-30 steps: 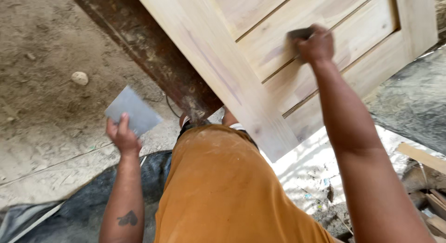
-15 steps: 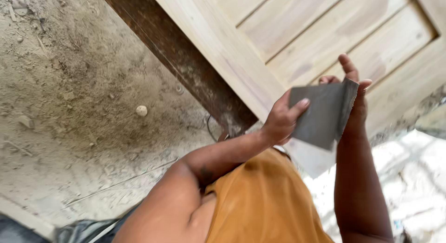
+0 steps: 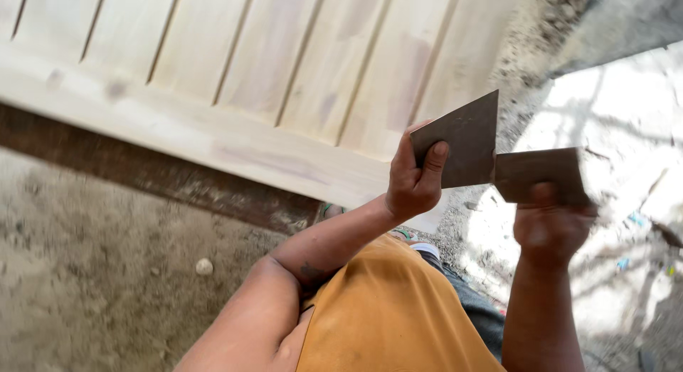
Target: The person applies a filler substance to the gaps between wooden planks on a door using a metal putty knife, then smooths the surface with a sanding block. The person works on multiple sections of the door, repeatedly applying filler and sanding.
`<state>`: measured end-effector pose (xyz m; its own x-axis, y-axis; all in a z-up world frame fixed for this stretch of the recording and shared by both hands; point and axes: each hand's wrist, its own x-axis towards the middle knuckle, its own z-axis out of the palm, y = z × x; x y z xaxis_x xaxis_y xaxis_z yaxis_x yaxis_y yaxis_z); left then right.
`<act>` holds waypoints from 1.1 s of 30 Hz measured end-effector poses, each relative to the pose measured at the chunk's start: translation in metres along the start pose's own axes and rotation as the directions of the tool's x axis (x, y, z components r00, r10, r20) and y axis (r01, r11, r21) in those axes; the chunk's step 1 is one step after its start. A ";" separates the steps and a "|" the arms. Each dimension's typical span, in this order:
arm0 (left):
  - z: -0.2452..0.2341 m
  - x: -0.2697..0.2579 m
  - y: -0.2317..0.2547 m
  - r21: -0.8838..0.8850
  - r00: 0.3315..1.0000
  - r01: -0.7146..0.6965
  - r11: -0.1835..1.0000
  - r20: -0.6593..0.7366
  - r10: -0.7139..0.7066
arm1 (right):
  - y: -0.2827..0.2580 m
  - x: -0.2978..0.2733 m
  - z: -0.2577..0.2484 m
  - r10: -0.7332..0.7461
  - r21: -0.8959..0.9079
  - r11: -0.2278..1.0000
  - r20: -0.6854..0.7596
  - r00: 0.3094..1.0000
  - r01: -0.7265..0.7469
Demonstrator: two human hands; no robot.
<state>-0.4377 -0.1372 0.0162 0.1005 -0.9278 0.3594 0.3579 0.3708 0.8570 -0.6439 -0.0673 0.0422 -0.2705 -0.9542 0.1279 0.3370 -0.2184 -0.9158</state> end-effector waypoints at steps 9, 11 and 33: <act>0.144 -0.027 -0.055 -0.011 0.966 0.063 0.998 0.253 -0.058 | -0.035 -0.088 -0.141 0.181 -0.845 0.484 -0.156 0.971 -0.227; 0.178 -0.032 -0.054 0.047 0.958 0.011 0.999 0.286 -0.025 | -0.052 -0.086 -0.170 -0.143 -0.884 0.465 -0.135 0.980 -0.054; 0.511 -0.068 -0.173 0.674 0.115 0.576 0.464 0.494 -0.861 | -0.200 -0.037 -0.393 -0.701 -0.980 0.195 -0.162 0.694 -0.032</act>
<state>-0.9803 -0.1164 0.0322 -0.7557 -0.4055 -0.5142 -0.4014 -0.3335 0.8530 -1.0562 0.0918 0.0710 -0.5704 -0.4761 0.6693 -0.8097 0.1886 -0.5557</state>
